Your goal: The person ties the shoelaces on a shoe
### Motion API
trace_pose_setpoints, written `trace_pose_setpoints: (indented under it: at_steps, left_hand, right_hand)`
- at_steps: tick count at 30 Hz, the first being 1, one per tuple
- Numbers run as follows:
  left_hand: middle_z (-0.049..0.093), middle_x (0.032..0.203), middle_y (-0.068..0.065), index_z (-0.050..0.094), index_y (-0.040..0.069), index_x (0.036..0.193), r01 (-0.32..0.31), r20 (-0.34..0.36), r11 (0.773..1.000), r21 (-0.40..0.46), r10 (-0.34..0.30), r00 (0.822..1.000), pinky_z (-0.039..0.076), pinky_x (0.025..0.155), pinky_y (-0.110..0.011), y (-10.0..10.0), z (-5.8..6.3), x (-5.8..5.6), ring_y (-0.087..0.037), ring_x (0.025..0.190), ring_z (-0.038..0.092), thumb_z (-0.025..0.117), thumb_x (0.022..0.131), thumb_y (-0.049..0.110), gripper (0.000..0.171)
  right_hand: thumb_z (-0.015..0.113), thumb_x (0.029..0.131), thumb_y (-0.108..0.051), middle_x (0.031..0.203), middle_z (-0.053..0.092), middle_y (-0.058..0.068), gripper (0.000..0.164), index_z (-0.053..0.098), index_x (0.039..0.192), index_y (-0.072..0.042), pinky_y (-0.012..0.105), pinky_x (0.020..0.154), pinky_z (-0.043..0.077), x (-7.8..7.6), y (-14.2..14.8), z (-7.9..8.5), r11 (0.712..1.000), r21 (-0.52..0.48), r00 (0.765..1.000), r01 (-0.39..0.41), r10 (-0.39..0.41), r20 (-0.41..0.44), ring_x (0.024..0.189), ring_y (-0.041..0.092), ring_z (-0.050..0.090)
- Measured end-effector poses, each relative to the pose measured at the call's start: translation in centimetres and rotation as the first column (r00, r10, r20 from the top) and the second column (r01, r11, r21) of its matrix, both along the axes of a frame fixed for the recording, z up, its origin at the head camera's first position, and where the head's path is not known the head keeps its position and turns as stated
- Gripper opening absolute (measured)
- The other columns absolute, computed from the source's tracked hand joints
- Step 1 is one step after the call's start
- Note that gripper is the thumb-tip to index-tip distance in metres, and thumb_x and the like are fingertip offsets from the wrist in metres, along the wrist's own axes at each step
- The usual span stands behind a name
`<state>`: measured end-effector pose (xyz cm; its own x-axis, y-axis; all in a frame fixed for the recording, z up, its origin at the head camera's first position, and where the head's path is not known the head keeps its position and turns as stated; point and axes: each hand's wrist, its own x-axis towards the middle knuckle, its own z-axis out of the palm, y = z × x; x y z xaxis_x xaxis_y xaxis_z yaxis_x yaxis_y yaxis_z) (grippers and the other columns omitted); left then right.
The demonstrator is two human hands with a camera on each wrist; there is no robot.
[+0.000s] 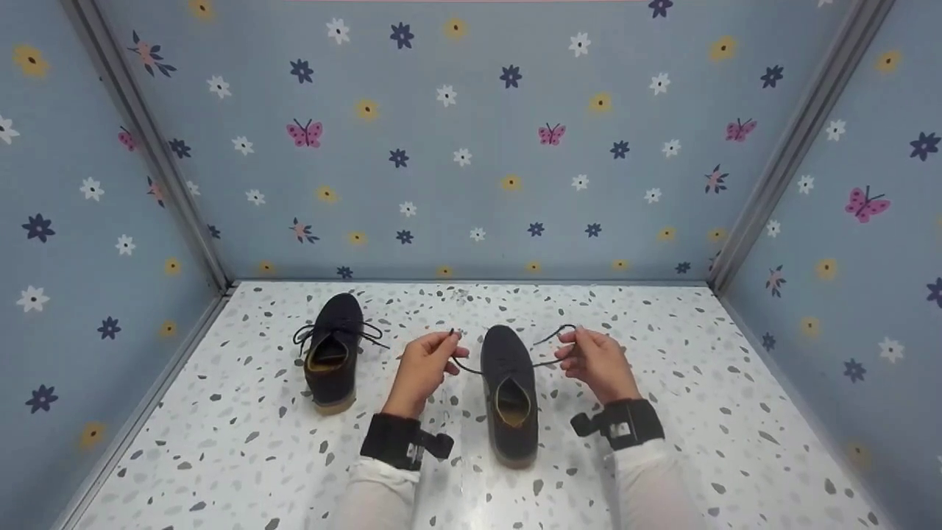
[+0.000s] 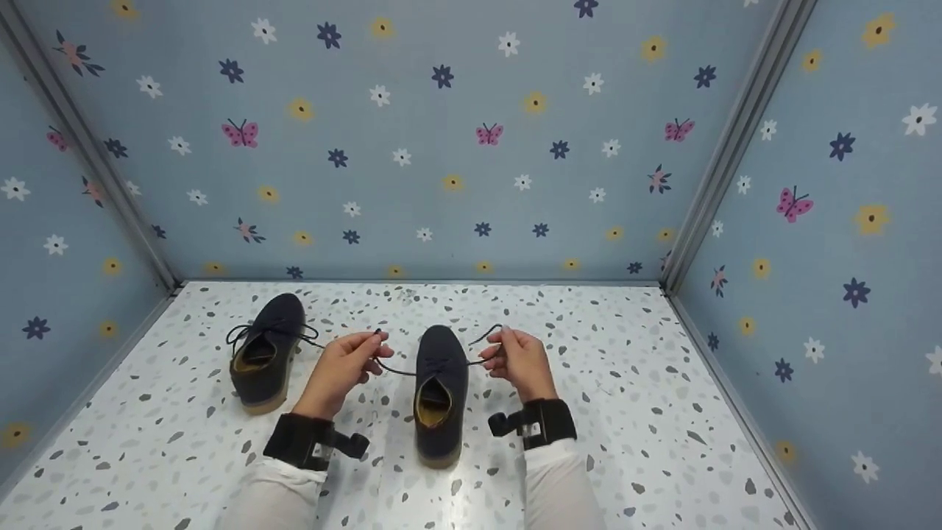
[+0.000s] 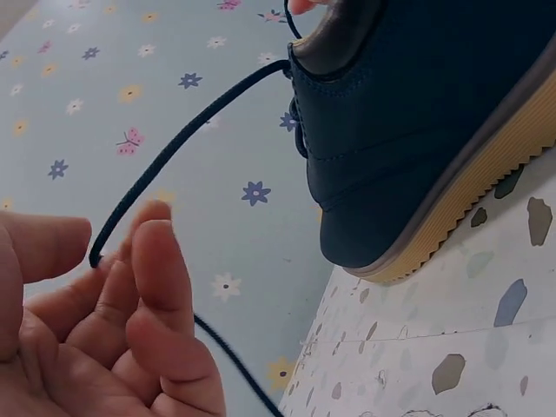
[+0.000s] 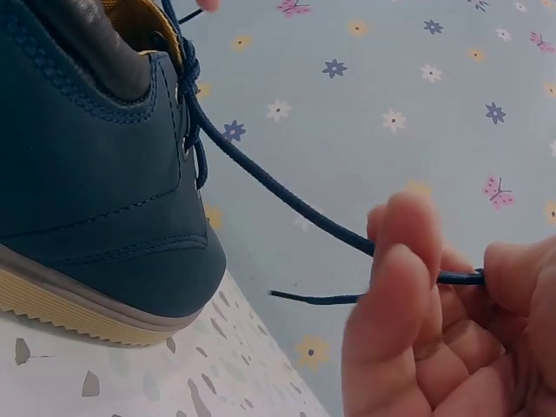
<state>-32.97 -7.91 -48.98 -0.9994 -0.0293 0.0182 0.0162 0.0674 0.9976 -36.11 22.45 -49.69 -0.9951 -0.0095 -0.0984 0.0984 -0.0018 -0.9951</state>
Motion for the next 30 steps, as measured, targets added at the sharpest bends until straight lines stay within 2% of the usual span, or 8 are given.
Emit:
trace_pose_setpoints:
  at_steps: [5, 10, 14, 20, 25, 30]
  left_hand:
    - [0.079, 0.097, -0.004, 0.069, 0.002, 0.126, 0.076, 0.053, 0.997, -0.026, -0.075, 0.996, 0.039, 0.055, -0.023, -0.20, 0.08, 0.13, -0.012, 0.062, 0.058, 0.060, 0.105, 0.027, 0.034]
    - [0.080, 0.103, -0.006, 0.065, 0.001, 0.133, 0.137, 0.111, 0.989, -0.053, -0.131, 0.985, 0.039, 0.053, -0.021, -0.52, 0.22, 0.14, -0.010, 0.063, 0.060, 0.059, 0.100, 0.018, 0.038]
    - [0.081, 0.106, -0.008, 0.064, -0.001, 0.133, 0.183, 0.151, 0.980, -0.076, -0.170, 0.974, 0.039, 0.051, -0.020, -0.63, 0.24, 0.15, -0.009, 0.061, 0.064, 0.056, 0.098, 0.014, 0.039]
    - [0.078, 0.113, -0.019, 0.064, -0.006, 0.123, 0.240, 0.165, 0.970, -0.040, -0.230, 0.959, 0.051, 0.053, -0.020, -0.36, 0.21, 0.30, -0.008, 0.063, 0.069, 0.055, 0.102, 0.009, 0.028]
    - [0.075, 0.121, -0.024, 0.059, -0.007, 0.120, 0.218, 0.137, 0.973, -0.070, -0.207, 0.969, 0.055, 0.054, -0.024, 0.08, -0.09, 0.27, -0.009, 0.064, 0.072, 0.054, 0.106, 0.009, 0.022]
    - [0.080, 0.111, -0.013, 0.057, 0.001, 0.112, 0.135, 0.072, 0.971, -0.199, -0.123, 0.990, 0.058, 0.055, -0.033, 0.31, -0.34, 0.37, -0.016, 0.061, 0.073, 0.054, 0.106, 0.014, 0.014]
  right_hand:
    - [0.048, 0.111, -0.022, 0.092, 0.074, 0.005, 0.033, 0.066, 0.126, 0.002, 0.028, 0.070, 0.061, -0.06, -0.08, 0.10, 0.999, -0.044, 0.999, -0.025, 0.027, 0.023, 0.076, 0.013, 0.070]
    - [0.048, 0.110, -0.015, 0.094, 0.075, 0.006, 0.033, 0.062, 0.131, 0.007, 0.026, 0.073, 0.062, -0.15, -0.12, 0.06, 0.997, -0.070, 0.999, -0.036, 0.038, 0.017, 0.077, 0.011, 0.072]
    - [0.049, 0.110, -0.012, 0.093, 0.075, 0.004, 0.031, 0.062, 0.130, 0.008, 0.025, 0.073, 0.062, -0.12, -0.16, 0.00, 0.997, -0.066, 0.999, -0.038, 0.039, 0.003, 0.078, 0.009, 0.072]
    - [0.053, 0.109, -0.011, 0.094, 0.077, 0.003, 0.032, 0.059, 0.133, 0.009, 0.024, 0.072, 0.061, -0.08, 0.00, -0.06, 0.998, -0.047, 0.999, -0.050, 0.050, -0.007, 0.077, 0.009, 0.072]
    - [0.054, 0.108, -0.012, 0.094, 0.077, 0.003, 0.033, 0.059, 0.135, 0.008, 0.024, 0.070, 0.060, -0.02, 0.01, -0.03, 0.998, -0.021, 0.998, -0.055, 0.055, -0.011, 0.078, 0.010, 0.071]
    - [0.055, 0.108, -0.013, 0.094, 0.076, 0.003, 0.034, 0.056, 0.135, 0.008, 0.023, 0.067, 0.056, 0.05, -0.08, 0.01, 0.998, -0.008, 0.998, -0.054, 0.054, -0.011, 0.076, 0.010, 0.067]
